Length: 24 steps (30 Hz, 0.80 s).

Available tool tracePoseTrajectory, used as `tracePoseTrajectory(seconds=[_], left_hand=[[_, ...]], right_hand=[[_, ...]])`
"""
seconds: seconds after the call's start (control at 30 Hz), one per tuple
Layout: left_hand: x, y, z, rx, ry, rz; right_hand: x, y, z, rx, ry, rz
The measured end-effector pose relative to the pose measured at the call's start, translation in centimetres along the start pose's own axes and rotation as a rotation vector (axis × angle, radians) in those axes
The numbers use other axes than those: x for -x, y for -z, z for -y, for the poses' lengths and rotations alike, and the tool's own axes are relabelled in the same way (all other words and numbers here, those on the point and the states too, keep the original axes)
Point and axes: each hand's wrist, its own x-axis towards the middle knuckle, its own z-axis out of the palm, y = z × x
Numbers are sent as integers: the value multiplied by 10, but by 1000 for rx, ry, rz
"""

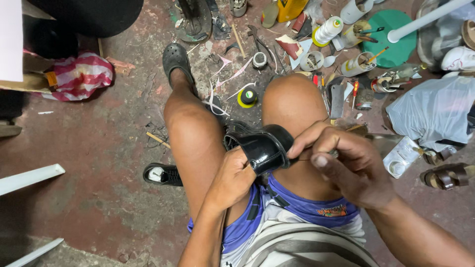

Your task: The person sits on the floor and sews a black shoe using a needle and thread. They repeatedly push the needle through the shoe's sole and pull the thread to stitch the parts together.

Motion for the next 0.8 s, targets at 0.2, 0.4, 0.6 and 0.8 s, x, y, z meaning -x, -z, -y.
tracePoseTrajectory(seconds=[0.2, 0.4, 0.6, 0.8], left_hand=[[-4, -8, 3, 37, -3, 1], [-5, -32, 31, -29, 100, -130], [12, -31, 53, -100, -5, -181], [8, -34, 37, 1, 45, -314]], right_hand=[[-6, -14, -16, 477, -189, 64], [-7, -12, -53, 687, -103, 19], [6, -12, -101, 808, -4, -94], [2, -13, -101, 730, 21, -136]])
